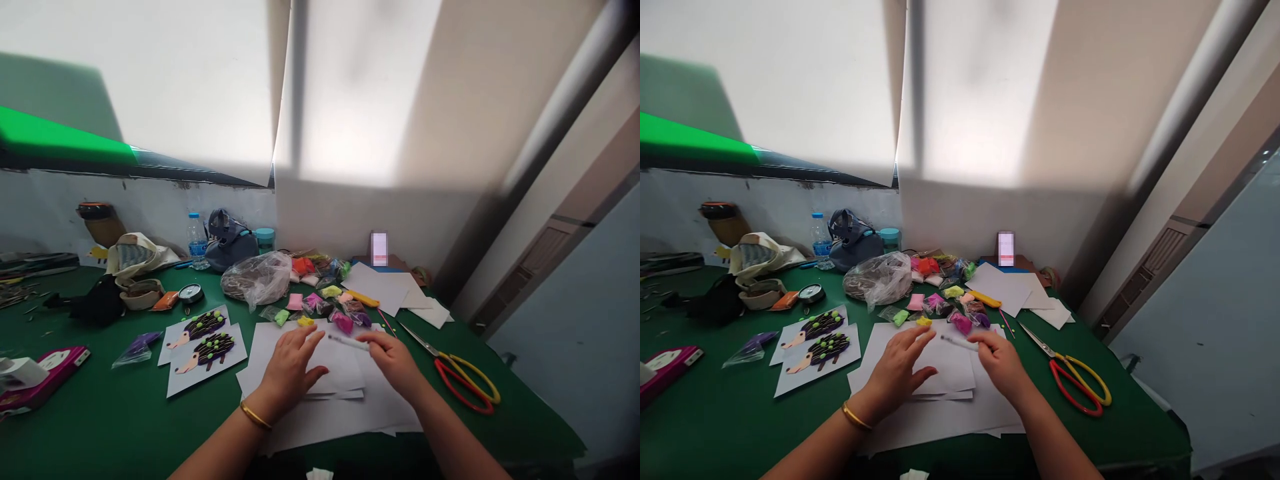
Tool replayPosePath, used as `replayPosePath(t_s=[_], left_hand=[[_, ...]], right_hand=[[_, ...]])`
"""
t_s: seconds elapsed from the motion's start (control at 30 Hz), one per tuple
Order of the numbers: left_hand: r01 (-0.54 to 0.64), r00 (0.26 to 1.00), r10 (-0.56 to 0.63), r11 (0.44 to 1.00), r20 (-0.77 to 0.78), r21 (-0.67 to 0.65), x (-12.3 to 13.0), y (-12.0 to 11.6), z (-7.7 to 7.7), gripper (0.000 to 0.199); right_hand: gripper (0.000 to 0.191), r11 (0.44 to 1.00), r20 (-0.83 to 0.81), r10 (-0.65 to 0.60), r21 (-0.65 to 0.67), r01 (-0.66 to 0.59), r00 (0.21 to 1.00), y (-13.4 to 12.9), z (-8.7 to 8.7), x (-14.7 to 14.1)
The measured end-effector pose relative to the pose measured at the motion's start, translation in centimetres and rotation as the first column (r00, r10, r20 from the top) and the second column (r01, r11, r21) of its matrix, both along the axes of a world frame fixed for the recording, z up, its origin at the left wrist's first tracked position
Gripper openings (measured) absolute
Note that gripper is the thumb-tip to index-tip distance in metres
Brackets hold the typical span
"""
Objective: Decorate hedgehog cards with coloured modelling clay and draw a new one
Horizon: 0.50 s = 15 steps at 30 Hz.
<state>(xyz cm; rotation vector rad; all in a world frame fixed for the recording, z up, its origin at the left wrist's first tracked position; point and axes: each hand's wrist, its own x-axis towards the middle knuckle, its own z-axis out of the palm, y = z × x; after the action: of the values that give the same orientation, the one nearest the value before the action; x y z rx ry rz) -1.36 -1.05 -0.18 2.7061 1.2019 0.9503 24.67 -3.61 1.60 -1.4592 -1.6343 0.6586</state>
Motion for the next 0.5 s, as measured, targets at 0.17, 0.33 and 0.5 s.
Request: replayPosePath(t_s=[0.17,0.33,0.5], left_hand=[[0.049,0.996,-0.054,0.996,-0.071,-0.071,1.2,-1.2,1.0,0.013],[0.035,0.999,-0.036,0.996,-0.005,-0.083,1.7,-1.5,1.2,0.023],[-0.046,0.986,0.029,0.994,-0.167,-0.1,2.1,-2.0,1.7,0.029]], right_hand=[[0.025,0.98,-0.471,0.073,-0.129,-0.15,0.879,-1.3,0.0,-3.6],[0.039,0.92,-0.83,0.126,-0.108,-0.377,0.544,-0.9,-1.1,-6.3],[0.035,0.95,-0.871,0.024,-0.133,-0.283,0.491,-0.7,-1.2,-8.0]])
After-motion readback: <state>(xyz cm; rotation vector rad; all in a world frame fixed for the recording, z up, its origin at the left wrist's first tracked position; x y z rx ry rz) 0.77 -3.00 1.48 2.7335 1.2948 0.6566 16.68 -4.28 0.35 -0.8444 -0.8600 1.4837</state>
